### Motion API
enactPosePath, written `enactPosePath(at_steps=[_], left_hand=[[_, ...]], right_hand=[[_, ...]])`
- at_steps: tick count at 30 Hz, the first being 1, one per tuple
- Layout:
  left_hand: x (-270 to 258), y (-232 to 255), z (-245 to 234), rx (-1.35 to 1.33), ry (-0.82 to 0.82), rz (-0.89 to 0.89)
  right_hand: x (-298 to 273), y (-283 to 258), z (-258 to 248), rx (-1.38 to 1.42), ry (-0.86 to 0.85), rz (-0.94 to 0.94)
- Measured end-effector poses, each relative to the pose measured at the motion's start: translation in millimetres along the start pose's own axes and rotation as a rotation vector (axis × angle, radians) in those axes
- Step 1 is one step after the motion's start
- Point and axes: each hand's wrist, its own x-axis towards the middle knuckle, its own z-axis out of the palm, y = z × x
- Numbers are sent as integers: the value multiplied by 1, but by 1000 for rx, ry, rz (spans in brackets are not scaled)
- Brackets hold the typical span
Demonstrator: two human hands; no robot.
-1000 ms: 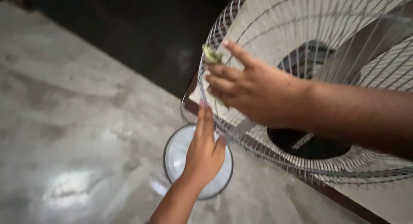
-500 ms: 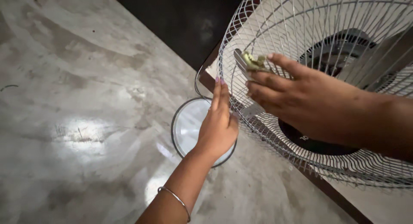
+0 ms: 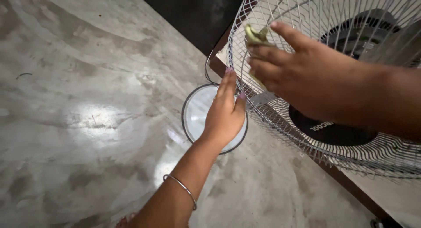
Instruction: The person cleans the front and back grill and blades of a stand fan using a cloth.
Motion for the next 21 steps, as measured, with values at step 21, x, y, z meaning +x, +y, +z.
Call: enactPosePath(at_steps=[21], left_hand=[[15, 74, 14, -453, 237, -277]], right_hand=[[-25, -38, 9, 103, 469, 377]])
